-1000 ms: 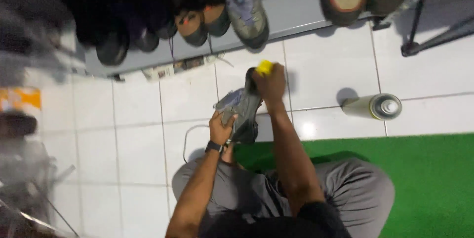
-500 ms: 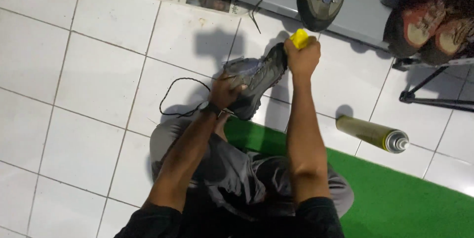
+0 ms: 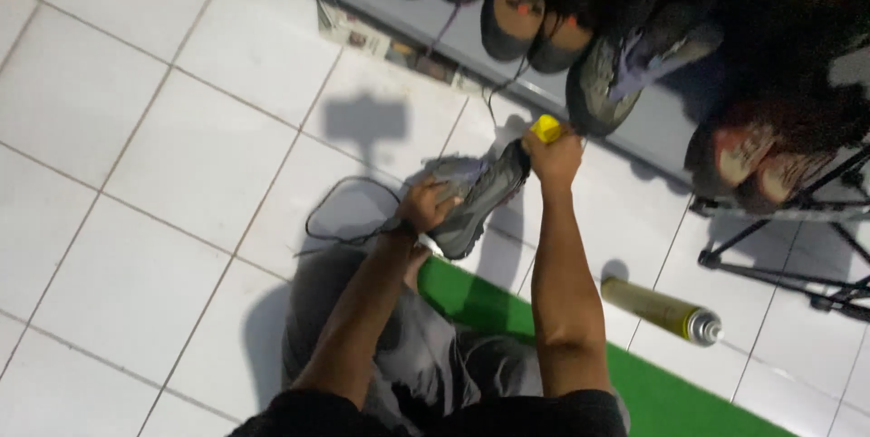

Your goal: A person cleans a shoe by applying a cleaning agent and scrubbing the surface with a yellow sponge while sitting on the floor.

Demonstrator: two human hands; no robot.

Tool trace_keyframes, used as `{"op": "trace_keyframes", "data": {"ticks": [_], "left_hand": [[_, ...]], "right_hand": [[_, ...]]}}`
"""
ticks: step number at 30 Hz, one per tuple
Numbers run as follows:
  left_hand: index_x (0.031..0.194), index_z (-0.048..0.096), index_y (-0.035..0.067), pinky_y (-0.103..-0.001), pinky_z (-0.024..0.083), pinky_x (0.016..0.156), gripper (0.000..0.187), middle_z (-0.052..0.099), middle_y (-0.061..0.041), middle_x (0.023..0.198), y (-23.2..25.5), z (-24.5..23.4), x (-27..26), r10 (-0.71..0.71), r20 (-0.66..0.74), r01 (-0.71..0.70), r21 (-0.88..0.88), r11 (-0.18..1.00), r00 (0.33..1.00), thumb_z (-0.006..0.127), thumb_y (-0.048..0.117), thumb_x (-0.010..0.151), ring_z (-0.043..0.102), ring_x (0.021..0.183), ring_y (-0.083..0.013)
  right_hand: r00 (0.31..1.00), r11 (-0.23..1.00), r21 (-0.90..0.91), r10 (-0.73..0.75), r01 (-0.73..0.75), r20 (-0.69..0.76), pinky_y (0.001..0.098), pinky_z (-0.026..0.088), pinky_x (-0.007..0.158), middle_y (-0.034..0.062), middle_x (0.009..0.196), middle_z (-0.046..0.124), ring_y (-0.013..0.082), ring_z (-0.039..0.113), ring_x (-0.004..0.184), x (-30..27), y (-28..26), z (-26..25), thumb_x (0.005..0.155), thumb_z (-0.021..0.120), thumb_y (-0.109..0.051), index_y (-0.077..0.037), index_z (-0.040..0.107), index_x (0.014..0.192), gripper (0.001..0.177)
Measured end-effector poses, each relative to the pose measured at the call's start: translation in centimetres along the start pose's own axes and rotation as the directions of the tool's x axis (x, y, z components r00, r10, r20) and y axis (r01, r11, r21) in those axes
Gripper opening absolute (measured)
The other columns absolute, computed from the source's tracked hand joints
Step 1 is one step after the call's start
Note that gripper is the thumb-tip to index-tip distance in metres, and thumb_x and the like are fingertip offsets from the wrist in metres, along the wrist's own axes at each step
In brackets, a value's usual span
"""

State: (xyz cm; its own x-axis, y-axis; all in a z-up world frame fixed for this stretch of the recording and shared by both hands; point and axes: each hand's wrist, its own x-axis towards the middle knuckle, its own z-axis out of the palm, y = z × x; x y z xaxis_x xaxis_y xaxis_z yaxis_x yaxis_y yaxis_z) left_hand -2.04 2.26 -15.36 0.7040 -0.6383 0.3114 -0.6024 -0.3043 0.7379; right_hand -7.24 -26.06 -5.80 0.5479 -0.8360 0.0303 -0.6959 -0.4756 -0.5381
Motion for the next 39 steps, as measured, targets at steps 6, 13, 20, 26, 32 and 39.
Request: {"op": "trace_keyframes", "data": {"ticks": [6, 13, 20, 26, 32, 39], "left_hand": [[0.113, 0.07, -0.002, -0.042, 0.059, 0.08, 0.063, 0.067, -0.021, 0.106, 2.3, -0.4, -0.5, -0.343, 0.134, 0.312, 0.208, 0.927, 0.93, 0.064, 0.057, 0.095, 0.071, 0.099, -0.0382], [0.083, 0.077, 0.006, -0.04, 0.057, 0.058, 0.054, 0.072, -0.017, 0.074, 2.8, -0.6, 1.1, -0.279, -0.03, 0.276, 0.288, 0.917, 0.96, 0.073, 0.059, 0.085, 0.074, 0.071, -0.0329], [0.066, 0.07, 0.008, -0.029, 0.048, 0.05, 0.065, 0.068, -0.014, 0.061, 4.0, 1.2, 0.4, -0.27, -0.262, 0.356, 0.38, 0.853, 0.927, 0.065, 0.071, 0.084, 0.068, 0.057, -0.023], [0.07, 0.07, 0.007, -0.032, 0.049, 0.053, 0.077, 0.066, -0.014, 0.062, 3.3, 4.0, 0.4, -0.36, -0.356, 0.496, 0.448, 0.744, 0.862, 0.056, 0.083, 0.078, 0.066, 0.059, -0.0251], [0.073, 0.072, 0.009, -0.037, 0.048, 0.056, 0.069, 0.069, -0.012, 0.065, 3.6, 1.1, 0.7, -0.333, -0.113, 0.345, 0.474, 0.81, 0.936, 0.062, 0.077, 0.08, 0.067, 0.06, -0.0245], [0.057, 0.067, 0.013, -0.03, 0.043, 0.045, 0.068, 0.067, -0.009, 0.055, 3.9, -1.4, 1.8, -0.358, 0.116, 0.27, 0.461, 0.846, 0.926, 0.053, 0.07, 0.093, 0.063, 0.048, -0.0185]], "right_hand": [[0.989, 0.992, 0.026, -0.124, 0.126, -0.078, 0.0551, 0.055, 0.085, 0.0232, 0.104, 0.062, 0.0472, 0.066, 0.1, -7.7, -3.9, -1.7, 0.07, 0.087, -0.032, 0.003, 0.064, 0.114, 0.06], [0.966, 0.972, -0.012, -0.236, 0.236, -0.103, 0.0536, 0.063, 0.07, 0.0108, 0.102, 0.052, 0.0461, 0.069, 0.083, -12.1, -2.7, 0.9, 0.064, 0.095, -0.038, -0.007, 0.058, 0.11, 0.066], [0.991, 0.984, -0.158, -0.069, 0.087, 0.117, 0.0542, 0.057, 0.089, 0.0206, 0.106, 0.064, 0.0449, 0.069, 0.102, 1.7, -3.5, 2.9, 0.066, 0.089, -0.064, -0.002, 0.064, 0.112, 0.081], [0.986, 0.983, -0.077, -0.169, 0.168, -0.008, 0.0572, 0.056, 0.085, 0.0219, 0.109, 0.06, 0.0488, 0.067, 0.098, -6.2, -4.2, -0.6, 0.068, 0.089, -0.048, 0.001, 0.063, 0.116, 0.074], [0.947, 0.956, -0.018, -0.292, 0.292, -0.138, 0.0529, 0.061, 0.068, 0.0099, 0.101, 0.054, 0.0453, 0.069, 0.079, -15.8, -0.4, 1.3, 0.062, 0.094, -0.04, -0.01, 0.059, 0.11, 0.067], [0.95, 0.926, -0.247, -0.307, 0.286, -0.051, 0.0552, 0.061, 0.066, 0.0174, 0.103, 0.054, 0.047, 0.069, 0.077, -5.9, -4.4, 1.4, 0.068, 0.088, -0.051, 0.001, 0.059, 0.107, 0.07]]}}
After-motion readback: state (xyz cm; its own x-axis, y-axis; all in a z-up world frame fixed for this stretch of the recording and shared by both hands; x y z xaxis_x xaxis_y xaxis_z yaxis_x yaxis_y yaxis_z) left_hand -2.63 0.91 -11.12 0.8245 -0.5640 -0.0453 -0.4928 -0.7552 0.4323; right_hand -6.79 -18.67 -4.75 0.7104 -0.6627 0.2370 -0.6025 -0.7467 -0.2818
